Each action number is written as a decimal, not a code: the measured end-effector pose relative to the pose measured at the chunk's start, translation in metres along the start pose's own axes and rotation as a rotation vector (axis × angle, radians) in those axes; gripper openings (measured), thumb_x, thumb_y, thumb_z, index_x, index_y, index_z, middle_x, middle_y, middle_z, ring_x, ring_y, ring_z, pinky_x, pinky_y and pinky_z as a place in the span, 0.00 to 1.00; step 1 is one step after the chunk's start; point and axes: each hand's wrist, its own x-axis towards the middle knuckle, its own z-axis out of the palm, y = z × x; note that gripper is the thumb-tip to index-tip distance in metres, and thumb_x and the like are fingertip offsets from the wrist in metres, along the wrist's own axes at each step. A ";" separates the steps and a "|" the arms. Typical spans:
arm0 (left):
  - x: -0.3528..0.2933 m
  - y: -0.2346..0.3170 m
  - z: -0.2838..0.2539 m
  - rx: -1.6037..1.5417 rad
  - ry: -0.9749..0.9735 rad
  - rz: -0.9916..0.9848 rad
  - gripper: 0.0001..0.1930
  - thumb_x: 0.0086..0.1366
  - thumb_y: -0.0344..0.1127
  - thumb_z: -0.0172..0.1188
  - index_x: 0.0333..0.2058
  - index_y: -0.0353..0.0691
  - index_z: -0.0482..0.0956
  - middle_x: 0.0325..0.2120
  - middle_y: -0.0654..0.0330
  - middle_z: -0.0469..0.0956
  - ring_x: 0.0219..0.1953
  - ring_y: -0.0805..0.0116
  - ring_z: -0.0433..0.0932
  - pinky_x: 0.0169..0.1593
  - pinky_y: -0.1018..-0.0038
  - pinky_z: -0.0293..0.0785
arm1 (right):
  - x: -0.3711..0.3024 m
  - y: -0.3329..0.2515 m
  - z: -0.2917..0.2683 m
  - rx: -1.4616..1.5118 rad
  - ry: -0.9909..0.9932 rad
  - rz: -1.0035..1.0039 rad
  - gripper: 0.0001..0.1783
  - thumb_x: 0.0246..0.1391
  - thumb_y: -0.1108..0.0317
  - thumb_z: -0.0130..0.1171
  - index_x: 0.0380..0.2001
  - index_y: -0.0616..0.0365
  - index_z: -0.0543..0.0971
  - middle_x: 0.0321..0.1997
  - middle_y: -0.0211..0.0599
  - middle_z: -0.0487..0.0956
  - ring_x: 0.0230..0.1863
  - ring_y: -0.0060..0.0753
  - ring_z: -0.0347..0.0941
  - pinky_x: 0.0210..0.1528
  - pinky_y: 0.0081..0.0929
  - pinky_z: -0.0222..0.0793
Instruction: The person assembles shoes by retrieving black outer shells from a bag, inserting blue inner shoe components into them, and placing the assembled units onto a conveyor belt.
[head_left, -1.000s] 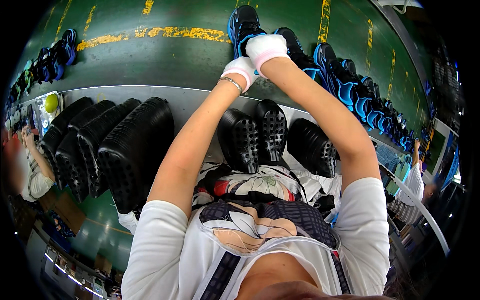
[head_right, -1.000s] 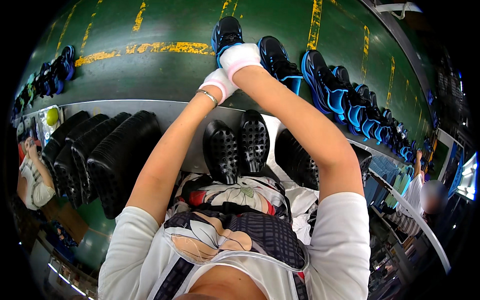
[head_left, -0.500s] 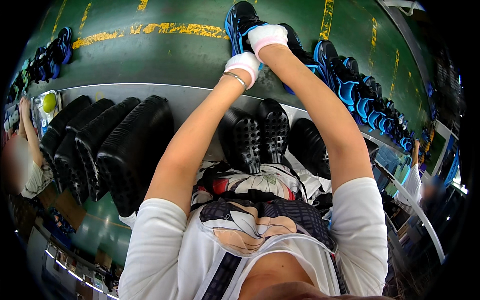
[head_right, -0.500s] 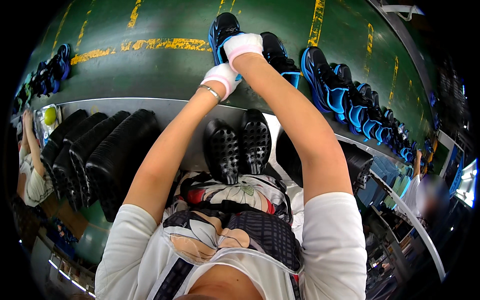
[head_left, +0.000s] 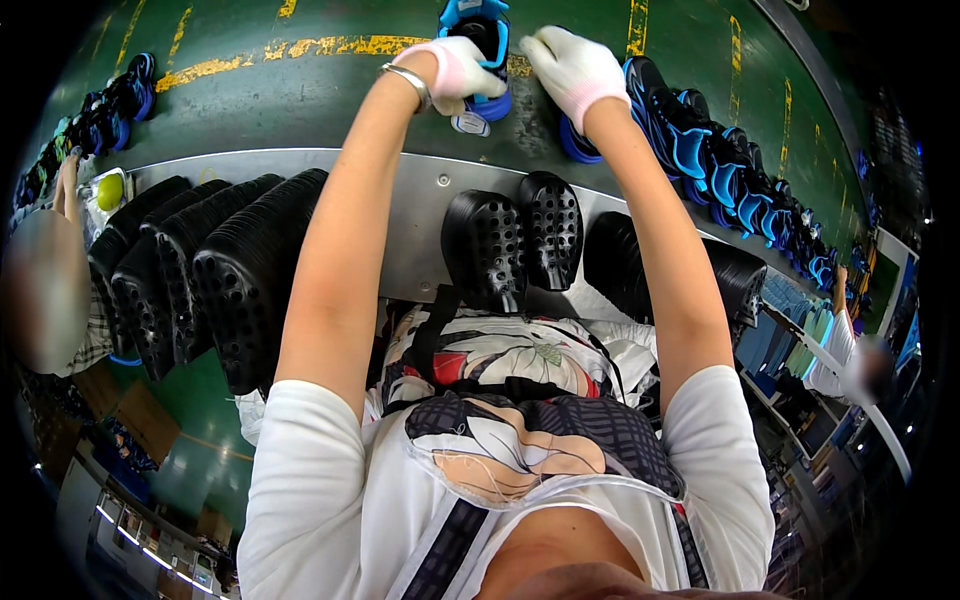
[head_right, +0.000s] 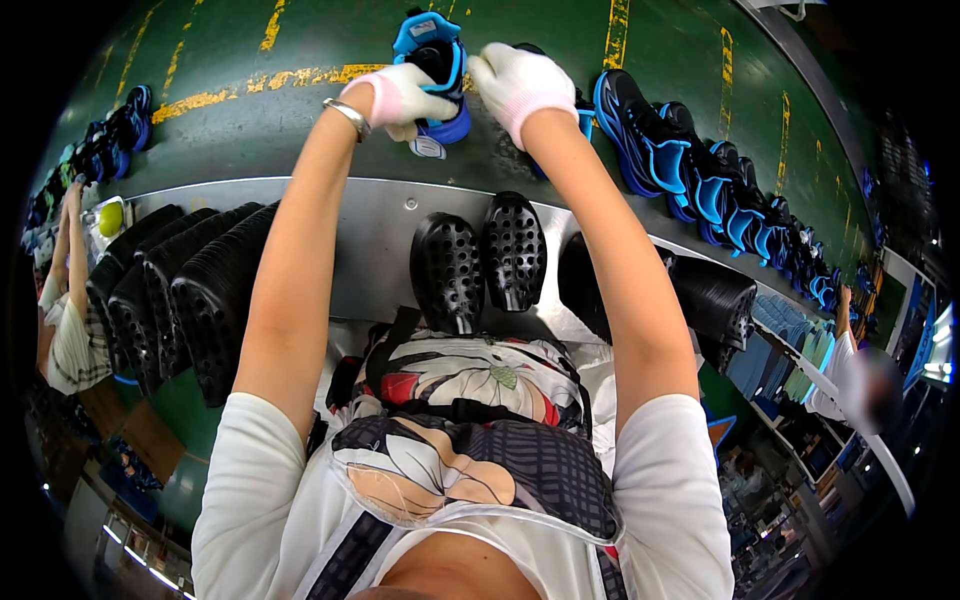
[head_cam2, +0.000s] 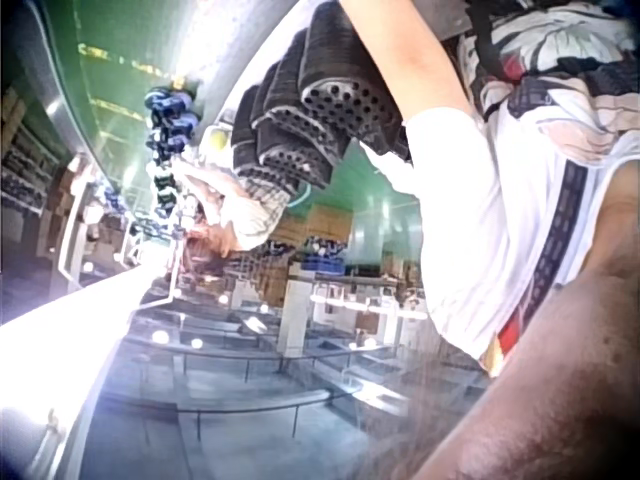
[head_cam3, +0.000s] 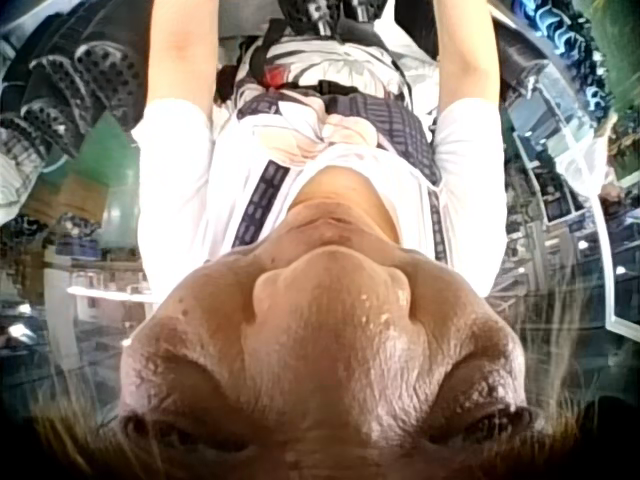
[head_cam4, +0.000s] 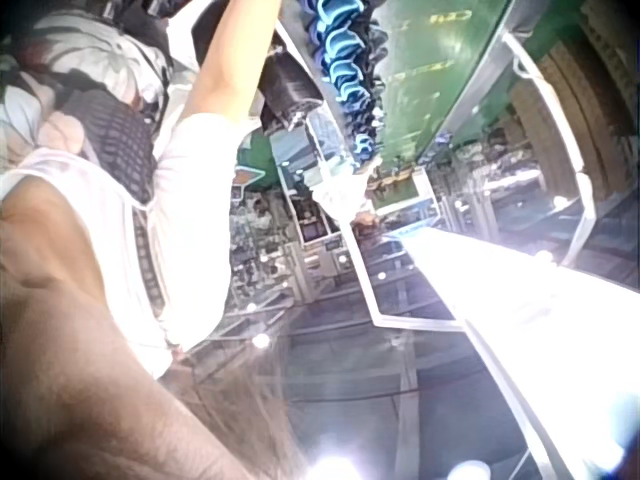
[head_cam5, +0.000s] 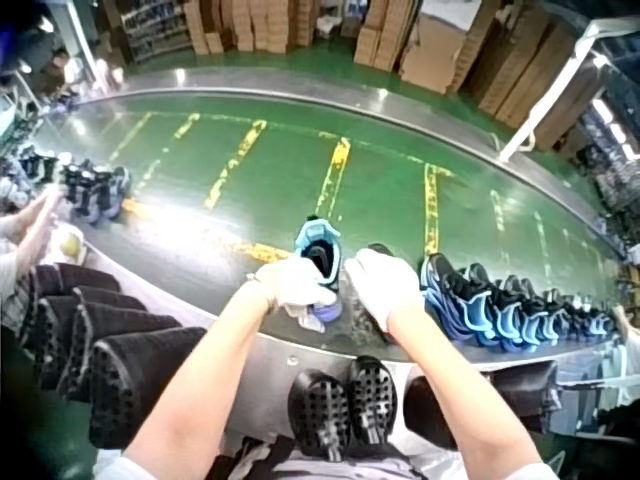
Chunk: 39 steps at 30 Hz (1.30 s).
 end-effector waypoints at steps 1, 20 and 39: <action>-0.003 0.000 -0.005 -0.035 -0.013 -0.002 0.17 0.50 0.41 0.63 0.37 0.39 0.78 0.33 0.52 0.79 0.35 0.54 0.78 0.38 0.69 0.75 | -0.007 0.002 -0.001 0.025 -0.001 0.010 0.20 0.56 0.49 0.45 0.33 0.55 0.76 0.33 0.50 0.77 0.38 0.56 0.71 0.40 0.42 0.68; -0.026 -0.024 0.093 -0.495 0.727 0.172 0.20 0.52 0.48 0.62 0.36 0.38 0.76 0.36 0.50 0.74 0.38 0.54 0.76 0.45 0.65 0.73 | -0.020 0.005 0.038 0.002 -0.196 0.214 0.23 0.54 0.48 0.46 0.38 0.58 0.76 0.40 0.52 0.78 0.45 0.54 0.73 0.48 0.42 0.69; 0.045 -0.042 0.057 -0.118 0.379 -0.352 0.23 0.56 0.51 0.60 0.41 0.39 0.79 0.43 0.45 0.77 0.47 0.47 0.75 0.49 0.64 0.73 | 0.028 -0.006 0.093 -0.057 -0.263 0.144 0.29 0.51 0.44 0.52 0.40 0.62 0.77 0.38 0.53 0.79 0.42 0.52 0.75 0.45 0.40 0.70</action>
